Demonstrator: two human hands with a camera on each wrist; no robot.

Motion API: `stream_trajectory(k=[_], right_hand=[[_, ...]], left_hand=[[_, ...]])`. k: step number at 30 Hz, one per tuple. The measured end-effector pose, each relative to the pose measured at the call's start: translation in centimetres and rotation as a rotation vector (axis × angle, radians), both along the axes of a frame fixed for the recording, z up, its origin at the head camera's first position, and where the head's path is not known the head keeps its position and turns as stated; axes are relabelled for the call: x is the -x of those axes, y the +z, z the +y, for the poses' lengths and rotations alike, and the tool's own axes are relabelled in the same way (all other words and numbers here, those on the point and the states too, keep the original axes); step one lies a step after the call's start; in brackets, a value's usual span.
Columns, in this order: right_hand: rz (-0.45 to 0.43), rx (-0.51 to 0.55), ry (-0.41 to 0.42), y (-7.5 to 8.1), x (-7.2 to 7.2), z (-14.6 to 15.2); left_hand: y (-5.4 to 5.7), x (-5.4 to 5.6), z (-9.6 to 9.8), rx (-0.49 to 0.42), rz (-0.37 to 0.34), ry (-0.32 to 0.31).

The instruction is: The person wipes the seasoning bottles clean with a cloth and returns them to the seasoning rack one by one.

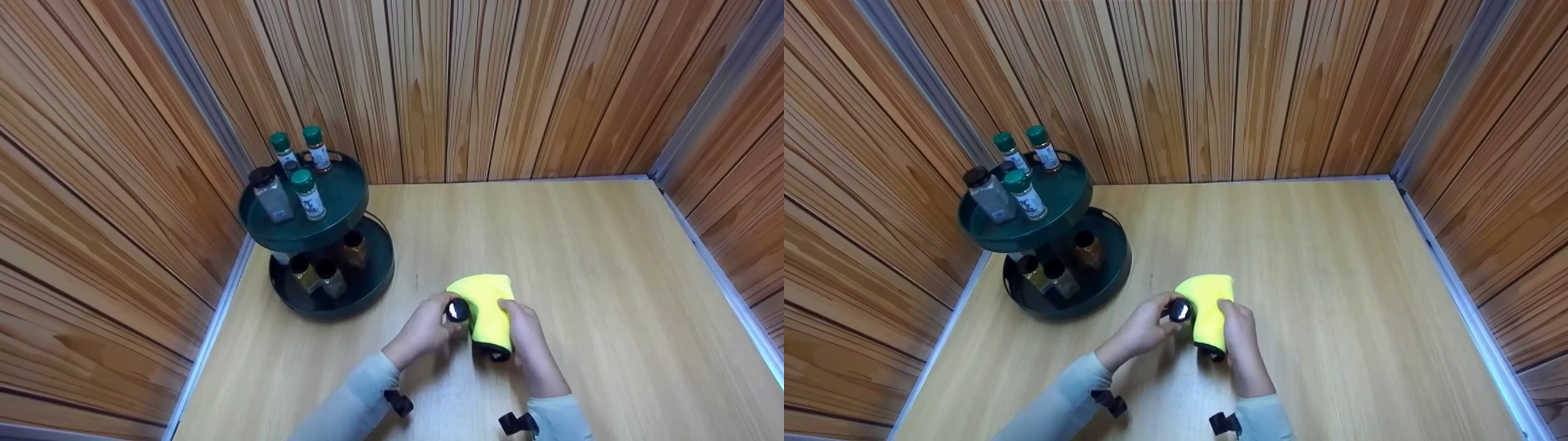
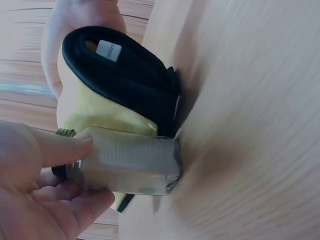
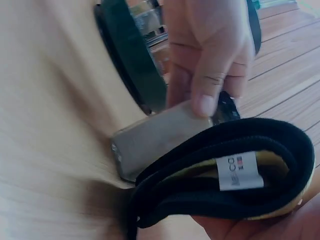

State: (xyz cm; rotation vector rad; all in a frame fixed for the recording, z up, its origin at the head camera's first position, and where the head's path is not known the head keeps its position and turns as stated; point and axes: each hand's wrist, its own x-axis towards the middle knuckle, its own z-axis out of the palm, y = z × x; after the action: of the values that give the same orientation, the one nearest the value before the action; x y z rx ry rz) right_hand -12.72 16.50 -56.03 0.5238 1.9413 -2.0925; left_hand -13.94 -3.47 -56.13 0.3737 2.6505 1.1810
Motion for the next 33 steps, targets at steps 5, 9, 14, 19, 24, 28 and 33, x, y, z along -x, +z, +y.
stream_trajectory(k=[5, 9, 14, 19, 24, 28, 33], right_hand=[[0.044, 0.031, -0.037, 0.6, -0.2, 0.6], [0.102, 0.042, -0.075, 0.6, -0.2, 0.7], [0.154, 0.086, -0.104, 0.4, -0.2, 0.3], [0.193, 0.101, -0.094, 0.5, -0.3, -0.1], [0.222, 0.097, -0.06, 1.1, 0.0, -0.2], [0.228, 0.105, 0.002, 1.7, 0.3, -0.3], [0.194, 0.073, 0.071, 1.8, 0.6, -0.9]], left_hand=[[-0.6, -0.7, 0.4, 0.002, 0.066, 0.067], [-1.0, -1.3, 1.2, 0.01, 0.093, 0.244], [-1.2, -1.6, 2.0, -0.023, 0.057, 0.367], [-0.8, -1.4, 2.2, -0.038, 0.021, 0.368], [-0.3, -1.0, 1.7, -0.019, 0.028, 0.317], [0.1, -0.8, 1.1, -0.044, 0.026, 0.261], [0.5, -0.6, 0.6, -0.036, 0.063, 0.191]])
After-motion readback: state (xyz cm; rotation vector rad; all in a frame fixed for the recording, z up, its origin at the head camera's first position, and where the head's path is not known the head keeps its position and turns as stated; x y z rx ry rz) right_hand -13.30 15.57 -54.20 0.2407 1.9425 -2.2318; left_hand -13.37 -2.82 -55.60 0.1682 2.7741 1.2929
